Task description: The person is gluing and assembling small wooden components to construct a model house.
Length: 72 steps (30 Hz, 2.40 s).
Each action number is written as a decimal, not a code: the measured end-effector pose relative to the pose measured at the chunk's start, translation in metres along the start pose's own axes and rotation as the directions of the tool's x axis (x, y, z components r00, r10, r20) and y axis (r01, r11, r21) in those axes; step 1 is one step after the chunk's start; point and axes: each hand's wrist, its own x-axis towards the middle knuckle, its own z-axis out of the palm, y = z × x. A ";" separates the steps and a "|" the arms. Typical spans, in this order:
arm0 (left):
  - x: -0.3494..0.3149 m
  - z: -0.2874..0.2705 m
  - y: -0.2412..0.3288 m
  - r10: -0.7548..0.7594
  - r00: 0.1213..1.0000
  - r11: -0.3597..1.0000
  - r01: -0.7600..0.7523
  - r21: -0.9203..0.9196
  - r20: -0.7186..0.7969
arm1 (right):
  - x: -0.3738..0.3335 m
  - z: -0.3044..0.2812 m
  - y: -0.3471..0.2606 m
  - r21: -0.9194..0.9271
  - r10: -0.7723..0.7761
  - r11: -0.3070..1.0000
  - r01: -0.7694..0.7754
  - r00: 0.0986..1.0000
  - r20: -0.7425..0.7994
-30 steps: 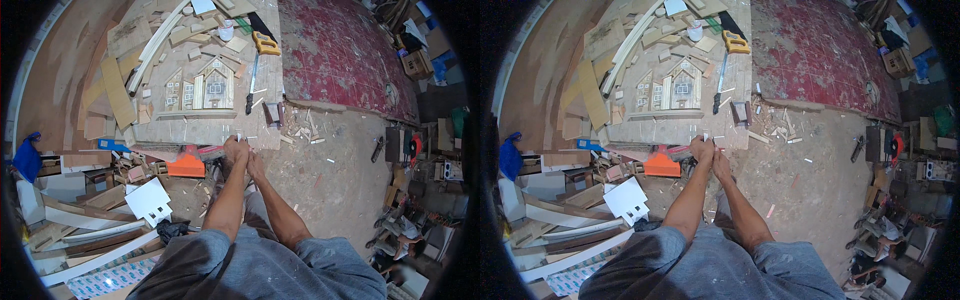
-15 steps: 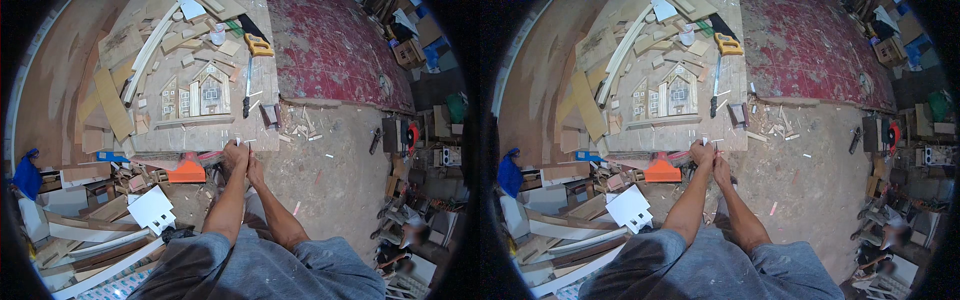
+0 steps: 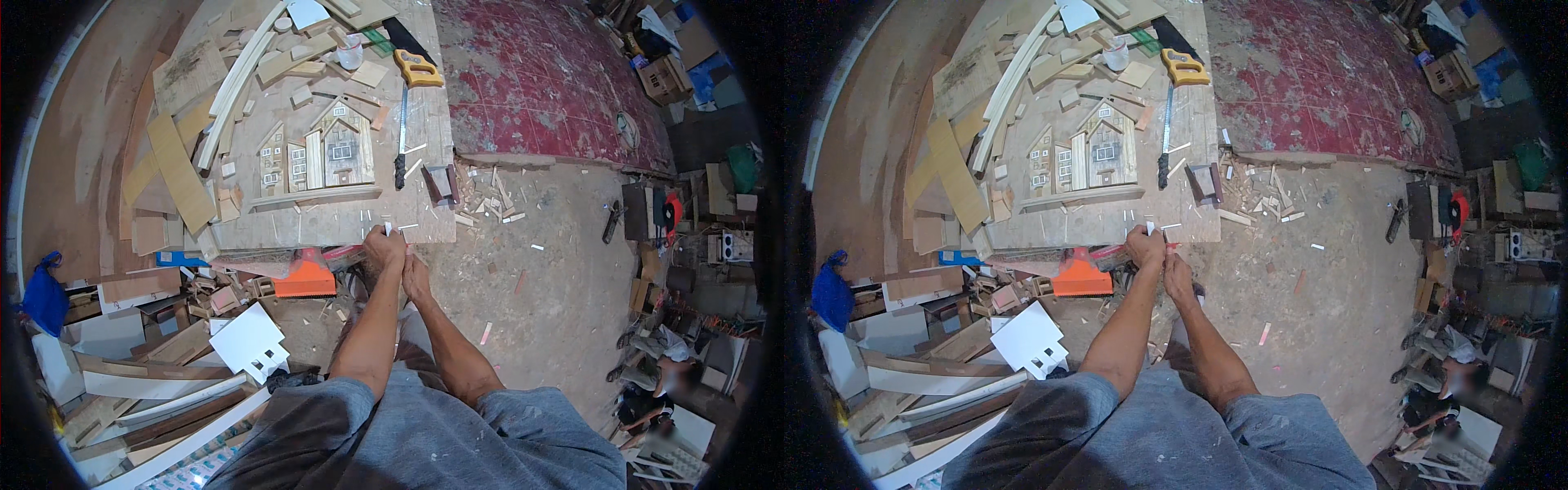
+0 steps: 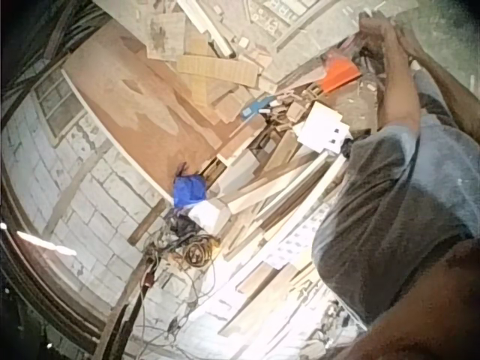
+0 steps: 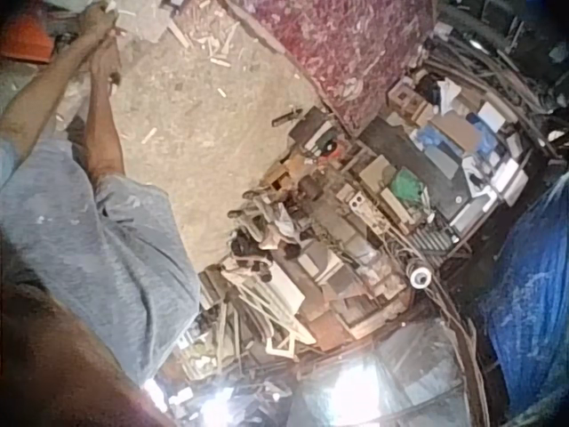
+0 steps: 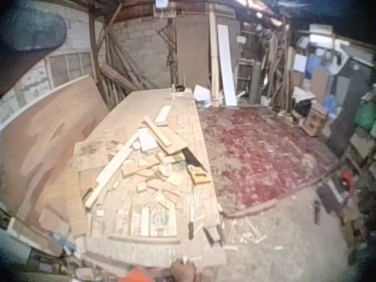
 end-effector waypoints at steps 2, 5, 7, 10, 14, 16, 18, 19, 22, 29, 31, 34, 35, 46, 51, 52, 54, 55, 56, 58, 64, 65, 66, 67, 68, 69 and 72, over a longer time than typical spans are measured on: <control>-0.001 0.001 0.001 0.004 1.000 1.000 -0.004 0.006 0.008 | 0.002 -0.001 0.002 0.006 0.048 0.999 -0.048 0.998 0.029; 0.001 0.001 -0.001 0.011 1.000 1.000 -0.011 0.006 0.007 | 0.005 0.001 0.004 0.005 0.017 1.000 -0.017 1.000 0.016; 0.000 0.001 0.001 0.017 1.000 1.000 -0.017 -0.002 0.006 | 0.006 0.003 0.007 0.005 0.011 1.000 -0.011 1.000 0.003; -0.004 0.000 0.005 0.011 1.000 1.000 -0.011 0.014 -0.010 | 0.008 0.006 0.011 -0.013 0.016 1.000 -0.016 1.000 -0.017; -0.003 -0.002 0.006 0.005 1.000 1.000 -0.005 0.004 -0.003 | 0.009 0.009 0.010 -0.059 0.001 0.998 -0.004 0.999 -0.043; -0.004 -0.004 0.008 -0.010 1.000 1.000 0.010 -0.001 0.013 | 0.010 0.010 0.010 -0.072 -0.009 0.997 0.005 0.999 -0.051; -0.003 -0.005 0.008 -0.024 1.000 1.000 0.024 -0.005 0.005 | 0.009 0.013 0.009 -0.083 -0.022 0.996 0.017 0.998 -0.055; -0.003 -0.005 0.008 -0.024 1.000 1.000 0.024 -0.005 0.004 | 0.010 0.014 0.010 -0.114 -0.004 0.993 -0.002 0.999 -0.044; -0.004 -0.004 0.009 -0.062 0.998 0.998 0.063 -0.027 0.029 | 0.014 0.015 0.017 -0.141 0.014 0.990 -0.016 1.000 -0.016; -0.001 0.002 0.005 -0.060 0.998 0.998 0.060 0.015 0.031 | 0.020 0.016 0.029 -0.103 -0.055 0.993 0.061 0.997 0.052; 0.000 0.002 0.003 -0.069 0.996 0.998 0.069 0.004 0.054 | 0.022 0.013 0.026 -0.137 -0.018 0.990 0.027 0.998 0.065; 0.001 0.004 0.004 -0.058 0.998 0.998 0.057 0.026 0.019 | 0.020 0.009 0.021 -0.161 0.031 0.987 -0.017 0.996 0.082; -0.001 0.005 0.006 -0.063 0.998 0.998 0.063 0.030 0.020 | 0.021 0.008 0.021 -0.152 0.043 0.988 -0.030 0.996 0.083; 0.001 0.005 0.003 -0.076 0.996 0.996 0.074 0.050 0.041 | 0.027 0.010 0.031 -0.164 0.060 0.985 -0.047 0.995 0.074; 0.003 0.009 0.001 -0.114 0.992 0.993 0.113 0.025 0.044 | 0.032 0.019 0.044 -0.148 0.012 0.989 -0.003 0.998 0.054; 0.004 0.008 0.001 -0.119 0.992 0.993 0.118 0.031 0.041 | 0.032 0.020 0.044 -0.156 0.035 0.987 -0.024 0.997 0.070; 0.003 0.004 0.001 -0.008 1.000 0.997 0.009 0.082 -0.016 | 0.024 0.023 0.043 -0.161 0.062 0.986 -0.047 0.994 0.089; 0.003 0.003 0.002 0.001 1.000 0.997 0.001 0.083 -0.015 | 0.023 0.023 0.042 -0.122 0.087 0.990 -0.076 0.992 0.089; 0.004 0.001 0.003 -0.013 1.000 0.996 0.012 0.085 0.010 | 0.023 0.023 0.040 -0.082 0.112 0.991 -0.105 0.990 0.090; 0.002 0.000 0.010 -0.019 0.999 0.996 0.015 0.090 0.043 | 0.023 0.020 0.036 -0.096 0.115 0.989 -0.109 0.991 0.066; 0.001 -0.007 0.012 -0.028 0.999 0.992 0.024 0.123 0.032 | 0.009 0.014 -0.002 -0.234 0.222 0.950 -0.205 0.974 0.048; 0.002 -0.008 0.013 -0.046 0.998 0.992 0.040 0.117 0.048 | 0.008 0.011 -0.007 -0.190 0.281 0.946 -0.263 0.957 0.074; 0.002 -0.009 0.013 -0.065 0.996 0.992 0.058 0.112 0.063 | 0.004 0.008 -0.011 -0.182 0.283 0.946 -0.267 0.956 0.071; 0.003 -0.007 0.014 -0.050 0.997 0.993 0.042 0.111 0.067 | 0.006 0.006 -0.011 -0.088 0.238 0.969 -0.231 0.968 0.076; 0.003 -0.006 0.013 -0.033 0.996 0.993 0.024 0.112 0.078 | 0.009 0.003 -0.010 0.006 0.191 0.981 -0.192 0.978 0.079; 0.004 -0.005 0.013 -0.017 0.996 0.994 0.007 0.113 0.089 | 0.013 0.001 -0.010 0.015 0.186 0.982 -0.187 0.980 0.070; 0.003 -0.003 0.018 -0.055 0.994 0.994 0.046 0.096 0.098 | 0.010 -0.001 0.002 0.146 0.298 0.935 -0.322 0.940 0.166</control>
